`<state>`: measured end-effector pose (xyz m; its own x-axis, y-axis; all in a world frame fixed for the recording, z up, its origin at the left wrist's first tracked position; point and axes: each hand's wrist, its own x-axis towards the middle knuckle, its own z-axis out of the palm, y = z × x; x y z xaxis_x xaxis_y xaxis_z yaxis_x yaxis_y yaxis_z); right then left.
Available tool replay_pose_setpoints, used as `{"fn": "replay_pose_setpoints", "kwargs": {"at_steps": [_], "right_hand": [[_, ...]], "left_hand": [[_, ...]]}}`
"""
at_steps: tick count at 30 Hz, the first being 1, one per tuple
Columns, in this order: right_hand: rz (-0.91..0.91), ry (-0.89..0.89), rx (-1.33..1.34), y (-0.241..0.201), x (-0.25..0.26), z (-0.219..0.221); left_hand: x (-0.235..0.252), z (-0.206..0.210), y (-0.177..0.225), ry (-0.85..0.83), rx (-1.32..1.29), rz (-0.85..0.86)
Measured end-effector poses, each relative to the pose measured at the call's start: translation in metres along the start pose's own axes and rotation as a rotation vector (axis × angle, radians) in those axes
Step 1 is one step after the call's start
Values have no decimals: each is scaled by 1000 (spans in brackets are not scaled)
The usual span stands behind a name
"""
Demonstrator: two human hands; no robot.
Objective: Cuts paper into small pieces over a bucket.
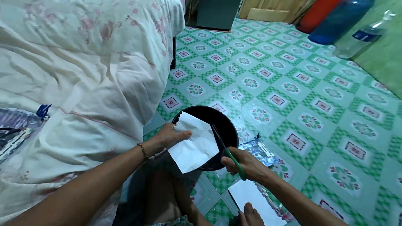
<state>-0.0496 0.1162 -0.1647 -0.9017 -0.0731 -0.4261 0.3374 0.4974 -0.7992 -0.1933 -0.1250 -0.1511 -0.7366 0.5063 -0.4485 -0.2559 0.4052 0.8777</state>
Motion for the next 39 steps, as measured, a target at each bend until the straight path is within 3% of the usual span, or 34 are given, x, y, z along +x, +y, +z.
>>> {"fn": "replay_pose_setpoints", "kwargs": {"at_steps": [6,22,32,39], "right_hand": [[-24,-43,-152,5,2,1],[-64,59,-155,-1,-1,6],[-62,22,-78,-1,1,9],[-33,30,124,-1,0,8]], "left_hand": [[0,-1,1,-54,33,11],[0,-2,-1,-81,1,24],[-3,4,-2,-151,68,0],[-2,4,-3,-151,68,-36]]}}
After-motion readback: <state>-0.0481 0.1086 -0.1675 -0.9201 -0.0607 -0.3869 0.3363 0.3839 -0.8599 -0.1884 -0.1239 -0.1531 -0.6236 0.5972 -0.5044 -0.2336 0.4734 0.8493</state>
